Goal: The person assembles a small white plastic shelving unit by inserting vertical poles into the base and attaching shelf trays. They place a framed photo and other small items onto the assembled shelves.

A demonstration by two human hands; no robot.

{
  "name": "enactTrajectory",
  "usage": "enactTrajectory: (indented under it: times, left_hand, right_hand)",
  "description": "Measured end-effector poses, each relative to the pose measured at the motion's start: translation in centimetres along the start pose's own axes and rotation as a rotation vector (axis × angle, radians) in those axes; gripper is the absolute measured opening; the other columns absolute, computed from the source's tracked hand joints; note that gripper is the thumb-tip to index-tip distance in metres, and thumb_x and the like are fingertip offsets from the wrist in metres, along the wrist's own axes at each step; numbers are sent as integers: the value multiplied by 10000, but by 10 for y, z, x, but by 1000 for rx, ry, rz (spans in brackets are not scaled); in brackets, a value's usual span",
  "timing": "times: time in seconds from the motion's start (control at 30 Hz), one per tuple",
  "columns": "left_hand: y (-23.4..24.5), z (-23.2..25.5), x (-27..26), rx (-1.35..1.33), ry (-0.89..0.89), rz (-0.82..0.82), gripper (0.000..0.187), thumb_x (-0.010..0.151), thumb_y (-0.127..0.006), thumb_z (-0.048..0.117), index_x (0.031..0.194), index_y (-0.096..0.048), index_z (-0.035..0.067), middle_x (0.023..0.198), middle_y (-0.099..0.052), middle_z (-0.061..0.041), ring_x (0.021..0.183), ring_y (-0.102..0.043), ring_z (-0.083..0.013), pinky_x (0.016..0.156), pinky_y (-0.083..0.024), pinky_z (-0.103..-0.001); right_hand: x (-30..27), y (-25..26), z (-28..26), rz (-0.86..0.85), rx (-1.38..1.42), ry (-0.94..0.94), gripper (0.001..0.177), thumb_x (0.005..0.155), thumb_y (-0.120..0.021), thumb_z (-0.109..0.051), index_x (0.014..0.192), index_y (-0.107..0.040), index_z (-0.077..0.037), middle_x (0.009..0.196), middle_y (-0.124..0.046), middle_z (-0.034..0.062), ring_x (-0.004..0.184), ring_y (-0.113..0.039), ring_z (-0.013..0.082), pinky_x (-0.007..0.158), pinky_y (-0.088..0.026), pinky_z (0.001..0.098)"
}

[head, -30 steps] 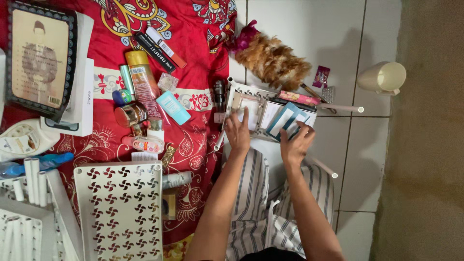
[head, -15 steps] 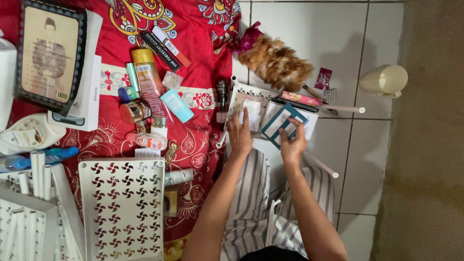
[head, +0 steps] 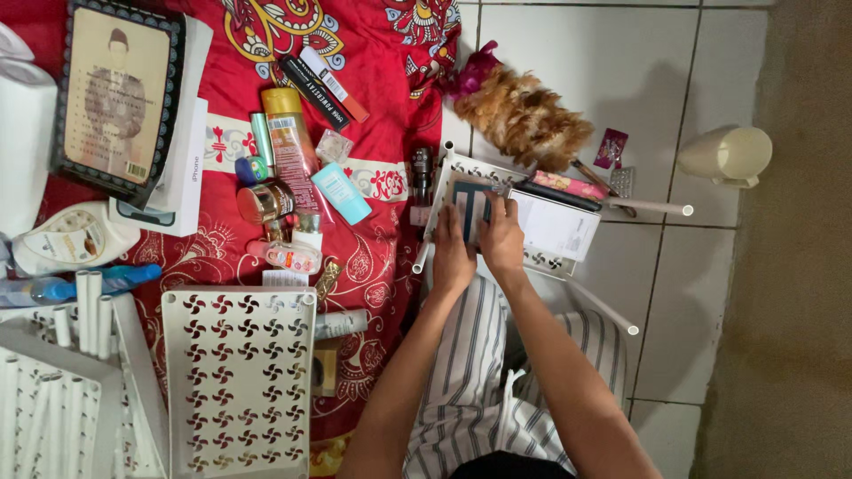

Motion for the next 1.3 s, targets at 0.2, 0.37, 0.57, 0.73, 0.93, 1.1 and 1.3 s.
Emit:
enactTrajectory:
  times: [0.2, 0.37, 0.57, 0.73, 0.93, 1.1, 1.3]
  left_hand:
    - [-2, 4, 6, 143, 2, -33, 950, 835, -781, 150, 1602, -240, -1, 1568, -275, -362, 1416, -343, -548, 1170, -327, -562]
    - [-1, 21, 12, 264, -37, 33, 985, 788, -824, 302, 1551, -275, 7, 1547, -287, -330, 1406, -350, -511, 1109, -337, -608]
    - [-5, 27, 20, 486, -40, -8, 1006, 739, -833, 225, 1590, -316, 89, 1632, -261, -249, 1417, -374, -441, 1081, -401, -552]
    - [-8, 25, 22, 463, -43, -43, 1035, 709, -855, 175, 1595, -322, 138, 1640, -258, -222, 1384, -399, -433, 1004, -437, -554]
    - [-26, 14, 26, 544, 16, -83, 972, 746, -837, 158, 1575, -329, 152, 1626, -245, -231, 1330, -414, -440, 923, -457, -565]
    - [-37, 5, 30, 687, -79, 24, 919, 842, -787, 86, 1631, -321, 153, 1653, -243, -240, 1299, -451, -408, 954, -485, -499]
    - [-19, 11, 29, 523, -7, -138, 1131, 679, -904, 380, 1580, -275, 112, 1617, -200, -266, 1335, -414, -442, 996, -440, -557]
  right_hand:
    - [-14, 6, -1, 57, -131, 47, 410, 833, -686, -32, 1232, -616, -91, 1168, -572, 185, 1062, -589, 450, 892, -507, 532]
    - [-25, 23, 6, 82, -109, -67, 395, 879, -658, -18, 1262, -646, -115, 1198, -592, 158, 1064, -569, 409, 908, -494, 513]
    - [-35, 44, 16, 178, -190, -11, 468, 826, -703, -29, 1277, -665, -149, 1310, -589, 136, 1090, -557, 389, 929, -498, 498]
    - [-34, 44, 26, 167, -250, 29, 505, 817, -722, -36, 1295, -682, -195, 1404, -574, 90, 1153, -542, 387, 979, -500, 480]
    - [-37, 41, 31, 36, -337, -5, 583, 837, -733, -57, 1382, -646, -246, 1479, -510, 52, 1164, -525, 363, 963, -504, 480]
    - [-39, 44, 32, 6, -387, 58, 671, 809, -773, -90, 1437, -612, -265, 1526, -482, 45, 1172, -520, 359, 959, -490, 476]
    - [-49, 55, 43, 46, -383, 23, 710, 780, -792, -102, 1438, -598, -287, 1556, -457, 57, 1315, -481, 360, 1042, -447, 509]
Point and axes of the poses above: each hand's wrist, its own x-axis towards the middle knuckle, its own y-axis out of the back of the hand, z = x × y, the point moved 4 cm from there along x, towards the middle knuckle
